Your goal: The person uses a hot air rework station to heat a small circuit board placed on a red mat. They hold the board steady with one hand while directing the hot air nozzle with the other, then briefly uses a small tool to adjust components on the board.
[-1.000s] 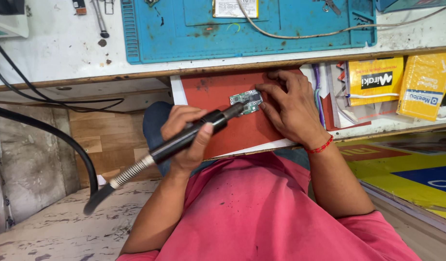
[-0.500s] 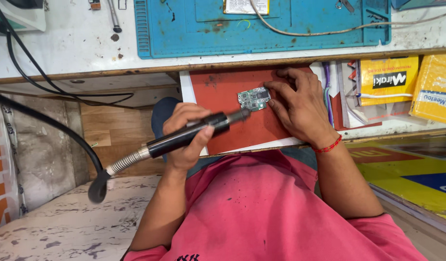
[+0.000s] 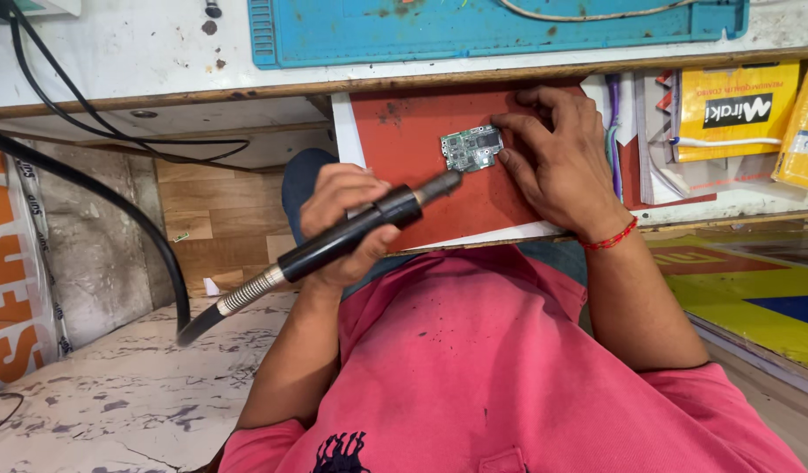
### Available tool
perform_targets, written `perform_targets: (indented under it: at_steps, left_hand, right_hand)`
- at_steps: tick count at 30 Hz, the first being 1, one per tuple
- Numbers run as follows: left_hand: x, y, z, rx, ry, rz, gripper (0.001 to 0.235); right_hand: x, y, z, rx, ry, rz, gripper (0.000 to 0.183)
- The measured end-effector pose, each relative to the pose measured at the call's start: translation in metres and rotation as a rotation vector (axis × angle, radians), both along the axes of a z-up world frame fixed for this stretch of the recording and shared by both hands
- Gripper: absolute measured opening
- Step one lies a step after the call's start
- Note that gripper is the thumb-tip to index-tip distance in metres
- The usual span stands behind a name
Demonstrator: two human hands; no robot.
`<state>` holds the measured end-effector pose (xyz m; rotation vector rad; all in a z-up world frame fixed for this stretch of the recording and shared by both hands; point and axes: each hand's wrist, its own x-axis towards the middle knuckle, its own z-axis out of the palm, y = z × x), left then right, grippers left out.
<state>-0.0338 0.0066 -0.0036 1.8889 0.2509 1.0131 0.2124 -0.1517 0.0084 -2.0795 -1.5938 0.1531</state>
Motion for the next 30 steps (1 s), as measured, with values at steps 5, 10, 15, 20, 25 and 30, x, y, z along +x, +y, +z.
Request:
perform_targets:
  at_steps: [5,10,15,20,25,30]
  left_hand:
    - [0.005,0.004,-0.002,-0.006,0.035,0.023,0.035]
    - [0.006,0.001,-0.008,-0.079,0.062,0.08,0.035]
    - [0.001,-0.003,-0.012,-0.182,0.056,0.112,0.033]
    - [0.003,-0.003,-0.013,-0.081,0.124,0.134,0.037]
    - [0.005,-0.003,-0.013,-0.009,0.065,0.05,0.037]
    - [0.007,0.002,-0.015,0.102,0.015,0.023,0.036]
  right_hand:
    - [0.001,0.001,0.0,0.0,-0.01,-0.004,0.036]
    - [0.001,0.002,0.0,0.012,-0.022,0.006,0.036]
    - [0.0,0.0,-0.001,0.022,-0.022,0.014,0.035]
    - [0.0,0.0,-0.001,0.009,-0.014,0.004,0.035]
    - [0.001,-0.001,0.0,-0.002,-0.012,-0.001,0.035]
    - [0.001,0.0,-0.001,0.011,-0.008,0.005,0.035]
